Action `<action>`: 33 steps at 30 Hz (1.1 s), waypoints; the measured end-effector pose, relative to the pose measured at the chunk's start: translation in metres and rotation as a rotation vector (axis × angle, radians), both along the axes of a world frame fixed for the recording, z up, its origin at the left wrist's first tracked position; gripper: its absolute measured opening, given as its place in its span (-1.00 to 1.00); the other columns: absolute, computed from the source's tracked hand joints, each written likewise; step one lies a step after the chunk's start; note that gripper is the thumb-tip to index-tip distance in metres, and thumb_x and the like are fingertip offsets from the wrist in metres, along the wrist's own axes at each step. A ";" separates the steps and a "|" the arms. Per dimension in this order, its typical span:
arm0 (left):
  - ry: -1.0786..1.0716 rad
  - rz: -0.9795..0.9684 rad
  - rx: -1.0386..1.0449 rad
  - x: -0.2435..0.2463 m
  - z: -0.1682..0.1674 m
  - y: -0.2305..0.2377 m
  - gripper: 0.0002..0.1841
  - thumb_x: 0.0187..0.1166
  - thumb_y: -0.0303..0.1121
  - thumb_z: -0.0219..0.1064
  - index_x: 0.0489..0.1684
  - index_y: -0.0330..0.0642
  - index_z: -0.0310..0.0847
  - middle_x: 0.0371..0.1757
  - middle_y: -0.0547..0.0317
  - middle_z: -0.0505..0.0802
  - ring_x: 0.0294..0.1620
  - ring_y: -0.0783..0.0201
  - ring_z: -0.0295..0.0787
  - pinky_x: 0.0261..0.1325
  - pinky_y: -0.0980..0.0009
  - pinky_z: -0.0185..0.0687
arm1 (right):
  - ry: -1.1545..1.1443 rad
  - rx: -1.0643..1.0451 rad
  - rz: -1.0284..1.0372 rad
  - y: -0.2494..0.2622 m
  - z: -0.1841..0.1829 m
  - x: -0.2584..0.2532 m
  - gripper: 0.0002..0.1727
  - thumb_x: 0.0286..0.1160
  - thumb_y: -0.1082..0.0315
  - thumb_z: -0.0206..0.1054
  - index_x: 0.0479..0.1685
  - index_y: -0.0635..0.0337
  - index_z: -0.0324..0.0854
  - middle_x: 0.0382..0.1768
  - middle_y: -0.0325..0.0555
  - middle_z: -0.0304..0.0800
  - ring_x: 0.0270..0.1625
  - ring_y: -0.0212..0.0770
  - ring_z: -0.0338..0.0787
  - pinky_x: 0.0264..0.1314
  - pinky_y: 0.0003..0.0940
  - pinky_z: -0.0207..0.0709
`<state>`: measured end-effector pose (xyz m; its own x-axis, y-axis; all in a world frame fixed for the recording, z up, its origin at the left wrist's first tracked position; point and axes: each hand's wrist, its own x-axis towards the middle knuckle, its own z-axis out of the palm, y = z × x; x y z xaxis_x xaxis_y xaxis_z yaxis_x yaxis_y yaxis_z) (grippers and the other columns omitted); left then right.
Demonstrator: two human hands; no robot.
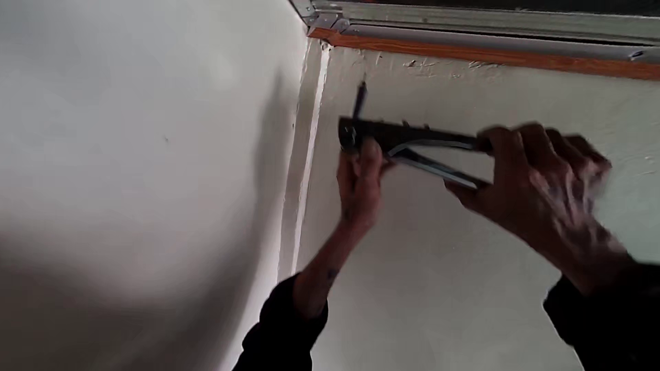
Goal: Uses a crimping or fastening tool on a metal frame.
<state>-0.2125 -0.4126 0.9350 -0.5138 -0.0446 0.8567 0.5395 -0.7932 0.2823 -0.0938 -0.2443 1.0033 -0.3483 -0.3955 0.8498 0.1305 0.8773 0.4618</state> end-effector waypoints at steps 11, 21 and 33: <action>-0.140 0.114 -0.255 0.003 0.058 -0.079 -0.60 0.91 -0.28 -0.08 0.62 -0.21 0.29 0.45 0.10 0.66 0.35 0.30 0.68 0.32 0.41 0.64 | 0.022 0.111 -0.084 -0.044 0.077 -0.057 -0.30 0.32 -0.05 0.41 0.17 0.47 0.50 0.01 0.55 0.65 0.00 0.61 0.70 -0.14 0.42 0.41; -0.206 0.097 -0.263 -0.009 0.072 -0.080 -0.58 0.91 -0.27 -0.07 0.66 -0.19 0.28 0.54 0.06 0.61 0.49 0.22 0.59 0.41 0.33 0.58 | 0.000 0.102 -0.083 -0.048 0.088 -0.069 -0.31 0.31 -0.05 0.41 0.16 0.48 0.52 0.01 0.55 0.66 -0.01 0.61 0.70 -0.15 0.43 0.40; -0.199 0.067 -0.336 0.000 0.074 -0.092 -0.59 0.90 -0.32 -0.06 0.64 -0.21 0.29 0.53 0.05 0.61 0.47 0.24 0.61 0.39 0.39 0.59 | 0.014 0.090 -0.070 -0.045 0.089 -0.071 -0.29 0.36 -0.10 0.35 0.18 0.46 0.50 0.02 0.56 0.66 -0.01 0.63 0.70 -0.16 0.44 0.39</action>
<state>-0.2120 -0.5048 1.0086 -0.6766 0.1822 0.7134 0.4955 -0.6040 0.6242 -0.1651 -0.2897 1.0926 -0.3661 -0.4453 0.8171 0.1967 0.8212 0.5356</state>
